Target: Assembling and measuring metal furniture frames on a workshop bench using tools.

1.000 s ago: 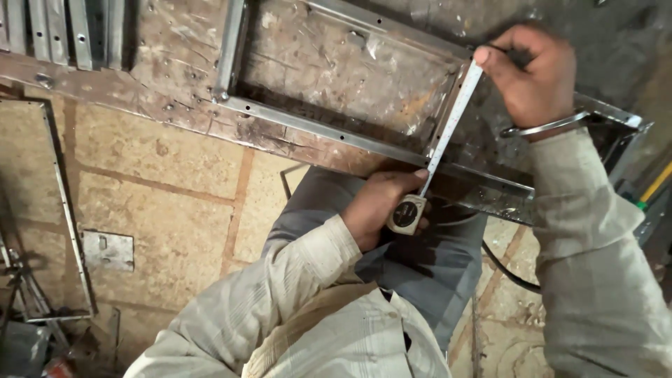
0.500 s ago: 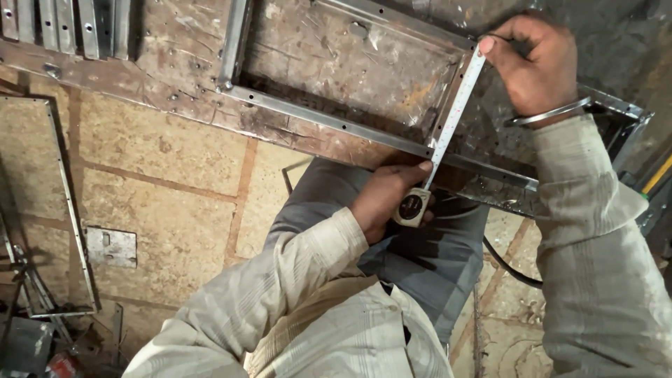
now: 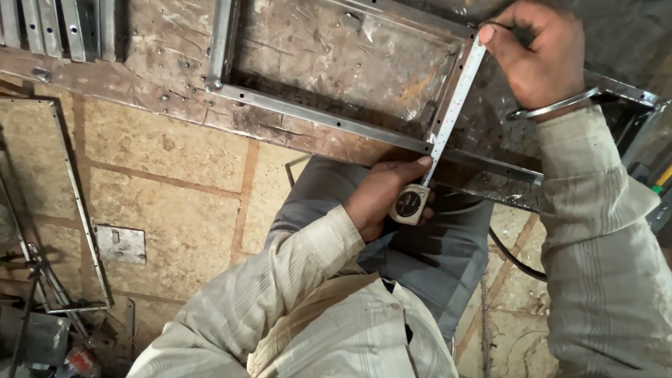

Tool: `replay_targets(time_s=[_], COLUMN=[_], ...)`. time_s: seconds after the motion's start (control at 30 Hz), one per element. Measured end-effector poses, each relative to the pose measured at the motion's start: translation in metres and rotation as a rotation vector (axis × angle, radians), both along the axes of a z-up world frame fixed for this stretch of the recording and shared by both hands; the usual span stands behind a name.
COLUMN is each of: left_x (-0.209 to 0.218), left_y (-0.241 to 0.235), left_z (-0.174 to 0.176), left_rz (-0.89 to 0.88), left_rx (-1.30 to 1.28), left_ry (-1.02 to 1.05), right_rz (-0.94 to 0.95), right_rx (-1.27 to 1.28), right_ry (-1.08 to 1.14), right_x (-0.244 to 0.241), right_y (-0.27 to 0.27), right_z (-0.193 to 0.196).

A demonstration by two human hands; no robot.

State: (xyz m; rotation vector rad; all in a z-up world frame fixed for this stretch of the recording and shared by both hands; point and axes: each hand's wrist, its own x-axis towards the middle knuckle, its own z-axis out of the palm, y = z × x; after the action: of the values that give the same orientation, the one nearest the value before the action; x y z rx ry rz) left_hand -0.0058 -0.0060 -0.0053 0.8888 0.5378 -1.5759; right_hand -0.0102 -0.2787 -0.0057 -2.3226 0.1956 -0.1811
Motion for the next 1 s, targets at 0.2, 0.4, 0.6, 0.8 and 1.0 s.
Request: replay_targets(time_s=[0.2,0.4,0.6,0.8,1.0], left_x=[0.001,0.004,0.002,-0.01,-0.044], left_y=[0.001,0.001,0.001,0.0,-0.005], left_z=[0.0,-0.002,-0.006,0.001,0.016], left_rz=[-0.008,-0.008,0.018,0.04,0.073], left_rx=[-0.007,-0.03,-0.067,-0.055,-0.093], left_ry=[0.011,0.016,0.004,-0.121,-0.349], right_rz=[-0.014,0.008,0.004,-0.065,-0.303], right_rx=[-0.018,-0.014,-0.028,0.214,0.115], right_ry=[0.02,-0.005,-0.027,0.005,-0.054], right_x=[-0.001,-0.001,0.0,-0.014,-0.072], right_y=[-0.002,-0.003,-0.003,-0.014,0.051], right_z=[-0.004,-0.006,-0.006,-0.023,0.056])
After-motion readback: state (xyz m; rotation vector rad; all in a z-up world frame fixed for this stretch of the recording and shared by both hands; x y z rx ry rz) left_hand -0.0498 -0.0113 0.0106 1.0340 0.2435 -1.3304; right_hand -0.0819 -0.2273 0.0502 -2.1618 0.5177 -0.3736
